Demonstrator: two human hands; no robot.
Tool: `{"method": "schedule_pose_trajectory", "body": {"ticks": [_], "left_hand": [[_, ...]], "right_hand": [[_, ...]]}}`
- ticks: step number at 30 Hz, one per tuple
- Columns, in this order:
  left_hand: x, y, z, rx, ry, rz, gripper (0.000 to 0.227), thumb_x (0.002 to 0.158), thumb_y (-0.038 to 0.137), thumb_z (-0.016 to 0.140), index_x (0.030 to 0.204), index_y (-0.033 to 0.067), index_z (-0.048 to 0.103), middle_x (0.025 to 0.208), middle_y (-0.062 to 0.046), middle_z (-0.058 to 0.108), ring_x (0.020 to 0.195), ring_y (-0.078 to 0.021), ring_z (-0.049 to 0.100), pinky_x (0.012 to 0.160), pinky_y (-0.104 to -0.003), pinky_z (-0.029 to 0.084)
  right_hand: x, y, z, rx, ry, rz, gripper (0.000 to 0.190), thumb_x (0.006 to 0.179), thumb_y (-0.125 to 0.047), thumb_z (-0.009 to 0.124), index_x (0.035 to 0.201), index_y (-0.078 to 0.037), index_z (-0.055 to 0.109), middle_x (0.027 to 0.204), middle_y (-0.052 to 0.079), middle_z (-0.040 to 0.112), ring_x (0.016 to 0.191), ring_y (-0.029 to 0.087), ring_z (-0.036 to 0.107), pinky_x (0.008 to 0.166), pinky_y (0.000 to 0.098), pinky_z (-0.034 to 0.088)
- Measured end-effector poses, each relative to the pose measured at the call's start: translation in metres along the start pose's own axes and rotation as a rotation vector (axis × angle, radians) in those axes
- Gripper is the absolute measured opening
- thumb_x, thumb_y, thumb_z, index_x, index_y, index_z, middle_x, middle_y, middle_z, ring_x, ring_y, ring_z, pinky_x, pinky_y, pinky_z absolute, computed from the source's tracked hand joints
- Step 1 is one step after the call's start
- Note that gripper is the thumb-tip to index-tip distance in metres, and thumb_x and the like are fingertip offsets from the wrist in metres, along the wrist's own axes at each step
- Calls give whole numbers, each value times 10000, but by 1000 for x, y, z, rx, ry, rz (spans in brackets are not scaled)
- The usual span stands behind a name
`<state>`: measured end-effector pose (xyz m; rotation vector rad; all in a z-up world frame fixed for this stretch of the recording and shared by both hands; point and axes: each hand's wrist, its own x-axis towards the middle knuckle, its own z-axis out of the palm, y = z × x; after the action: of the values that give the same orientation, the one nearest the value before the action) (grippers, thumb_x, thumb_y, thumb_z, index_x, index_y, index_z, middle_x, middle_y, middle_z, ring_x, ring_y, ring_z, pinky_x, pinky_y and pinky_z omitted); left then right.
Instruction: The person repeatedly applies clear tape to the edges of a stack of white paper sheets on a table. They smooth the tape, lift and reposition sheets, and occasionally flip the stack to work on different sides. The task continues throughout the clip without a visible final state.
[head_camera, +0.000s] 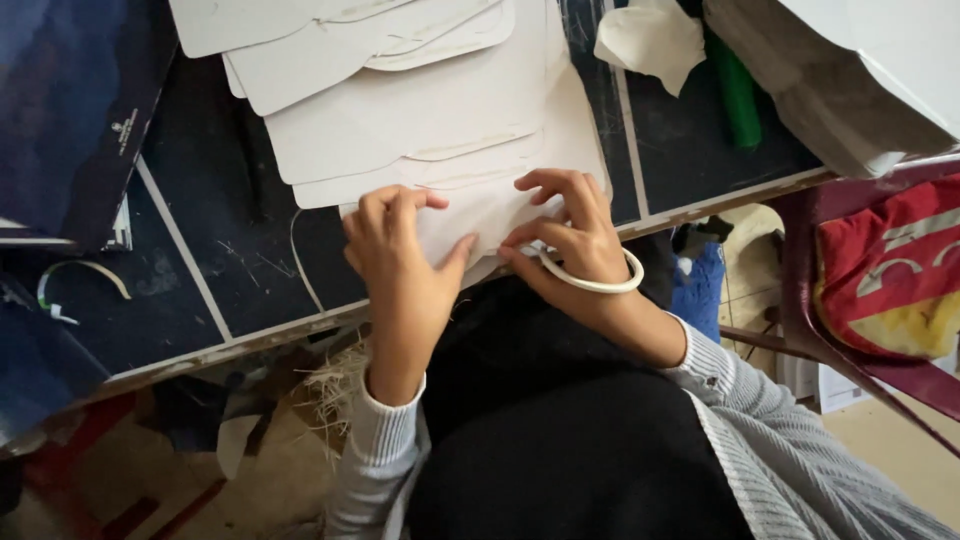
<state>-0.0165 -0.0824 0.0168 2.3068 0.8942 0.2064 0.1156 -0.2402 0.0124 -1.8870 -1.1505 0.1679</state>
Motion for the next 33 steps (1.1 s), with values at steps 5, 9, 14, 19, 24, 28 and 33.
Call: {"method": "schedule_pose_trajectory", "body": {"ticks": [5, 9, 14, 19, 24, 28, 33], "left_hand": [[-10, 9, 1, -6, 18, -21, 660, 718, 331, 1031, 1203, 225, 595, 1301, -6, 451, 1189, -347, 461, 931, -537, 425], [-8, 7, 11, 39, 50, -32, 702, 687, 354, 1053, 1204, 226, 597, 1312, -16, 448, 1221, -385, 453, 949, -570, 412], [-8, 10, 8, 18, 8, -43, 692, 731, 371, 1036, 1220, 223, 570, 1320, -18, 417, 1254, -394, 418, 986, -574, 378], [-8, 14, 7, -10, 20, -35, 655, 761, 325, 1028, 1217, 203, 574, 1308, -26, 410, 1230, -381, 415, 981, -557, 369], [-8, 22, 13, 37, 58, 8, 690, 682, 292, 1045, 1202, 217, 599, 1305, -30, 426, 1189, -368, 444, 940, -561, 396], [0, 53, 40, -24, 39, 36, 670, 676, 290, 1043, 1173, 215, 601, 1314, -29, 421, 1190, -373, 462, 928, -550, 413], [3, 80, 24, -42, 13, 372, 553, 961, 421, 810, 1365, 112, 591, 1358, -113, 510, 1158, -371, 546, 904, -523, 500]], "right_hand": [[-6, 3, 2, -77, -21, -33, 126, 941, -151, 888, 901, -93, 783, 1312, 147, 656, 1026, 334, 662, 865, 432, 528], [-9, 0, -9, -73, 12, -21, 292, 975, -44, 841, 732, 63, 721, 1392, 257, 640, 1011, 375, 730, 888, 401, 591], [-4, 17, -52, -4, 77, 98, 185, 973, -65, 894, 923, 51, 759, 1328, 234, 584, 971, 368, 719, 911, 449, 612], [-12, 40, -49, -12, 117, 141, 180, 904, -28, 952, 912, 46, 788, 1297, 212, 613, 951, 355, 736, 910, 458, 627], [-14, 42, -44, -119, 127, 144, 147, 896, -14, 928, 900, 24, 786, 1297, 196, 629, 951, 371, 736, 904, 462, 634], [-12, 41, -44, -193, 92, 80, 166, 911, -35, 893, 883, 24, 740, 1298, 218, 598, 947, 399, 715, 886, 482, 625], [11, 2, -71, -58, 131, -42, 83, 973, -16, 856, 981, 30, 787, 1221, 215, 697, 975, 344, 728, 913, 448, 624]]}}
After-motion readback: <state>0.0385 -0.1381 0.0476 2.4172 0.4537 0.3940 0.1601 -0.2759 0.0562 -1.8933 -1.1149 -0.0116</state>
